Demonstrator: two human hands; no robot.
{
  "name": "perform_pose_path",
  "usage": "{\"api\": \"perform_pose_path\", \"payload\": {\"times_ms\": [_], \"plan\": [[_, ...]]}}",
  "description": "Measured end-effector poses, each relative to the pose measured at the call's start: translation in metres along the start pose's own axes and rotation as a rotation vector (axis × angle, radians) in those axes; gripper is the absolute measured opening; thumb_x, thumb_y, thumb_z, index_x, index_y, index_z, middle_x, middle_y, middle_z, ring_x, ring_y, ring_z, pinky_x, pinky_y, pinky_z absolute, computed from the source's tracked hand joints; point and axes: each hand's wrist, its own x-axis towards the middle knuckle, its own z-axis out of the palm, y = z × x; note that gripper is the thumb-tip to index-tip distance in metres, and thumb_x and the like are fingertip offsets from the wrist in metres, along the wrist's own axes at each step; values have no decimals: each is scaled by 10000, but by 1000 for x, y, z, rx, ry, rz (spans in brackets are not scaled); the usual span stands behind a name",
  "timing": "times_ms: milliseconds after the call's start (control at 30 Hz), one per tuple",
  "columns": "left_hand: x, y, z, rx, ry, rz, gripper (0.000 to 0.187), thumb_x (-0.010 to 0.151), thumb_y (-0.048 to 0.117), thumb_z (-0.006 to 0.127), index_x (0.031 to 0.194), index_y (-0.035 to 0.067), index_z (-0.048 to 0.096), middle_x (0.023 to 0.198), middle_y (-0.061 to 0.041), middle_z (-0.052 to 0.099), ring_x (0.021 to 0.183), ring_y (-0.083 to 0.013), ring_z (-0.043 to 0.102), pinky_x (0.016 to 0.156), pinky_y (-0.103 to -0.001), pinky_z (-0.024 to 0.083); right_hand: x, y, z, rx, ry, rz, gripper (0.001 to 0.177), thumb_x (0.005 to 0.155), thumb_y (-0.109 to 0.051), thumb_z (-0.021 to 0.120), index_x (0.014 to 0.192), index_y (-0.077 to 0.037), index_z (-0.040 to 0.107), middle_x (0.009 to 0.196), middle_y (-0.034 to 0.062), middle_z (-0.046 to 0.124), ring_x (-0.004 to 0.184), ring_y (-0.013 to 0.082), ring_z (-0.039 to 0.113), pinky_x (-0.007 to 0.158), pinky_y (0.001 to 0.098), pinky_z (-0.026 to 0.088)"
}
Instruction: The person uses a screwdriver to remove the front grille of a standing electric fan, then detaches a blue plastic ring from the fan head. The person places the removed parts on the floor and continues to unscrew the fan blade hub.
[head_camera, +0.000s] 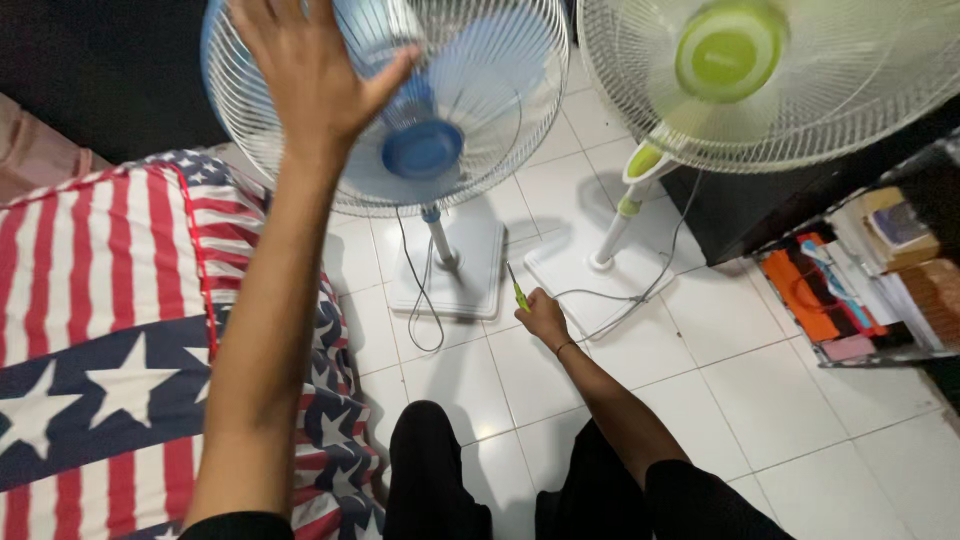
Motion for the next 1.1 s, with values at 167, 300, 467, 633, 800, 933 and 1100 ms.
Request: {"api": "perform_pose_path", "payload": {"times_ms": [167,300,467,633,800,933,1100], "plan": [[2,24,-27,-54,-100,-134,1023,923,872,653,1593,169,331,1635,-218,242,1529,-441,146,1243,-657,62,-44,-156,-123,145,159,-256,326,797,-222,755,1002,-44,574,863,131,728,802,316,717,734,420,564],[7,34,-56,-235,-212,-243,852,925,529,774,1576,154,372,1669,-202,258,1566,-446,184,1254,-671,143,-91,-272,-209,138,270,-346,288,821,-183,727,1022,-51,569,889,134,718,833,340,707,727,434,552],[19,39,-79,-335,-418,-324,853,804,354,795,1534,152,404,1651,-183,269,1540,-439,205,1215,-672,167,-118,-382,-284,72,365,-447,315,821,-160,725,1058,-37,560,942,159,708,908,373,675,752,472,525],[16,28,-86,-506,-582,-437,1015,779,369,806,1582,76,257,1692,-195,173,1547,-462,145,1189,-684,154,-106,-436,-313,144,311,-397,361,867,-135,658,1204,-45,566,982,163,705,935,374,672,811,472,529],[10,18,-89,-514,-779,-494,1074,776,433,812,1599,109,203,1698,-178,137,1552,-463,114,1189,-673,140,-84,-452,-321,-7,424,-608,347,864,-95,613,1199,-16,564,1081,244,666,1007,443,625,867,510,506],[6,15,-95,-541,-860,-560,1113,769,479,818,1602,120,173,1696,-201,99,1549,-466,102,1189,-667,130,-61,-468,-323,-128,486,-648,243,870,-95,618,1086,-17,540,1065,269,669,982,472,610,871,544,495],[-2,15,-108,-544,-953,-623,1141,765,488,826,1607,127,146,1700,-228,55,1532,-476,97,1177,-674,128,-51,-477,-330,-217,415,-349,276,859,-202,684,1086,-61,616,872,245,704,852,454,668,762,557,502]]}}
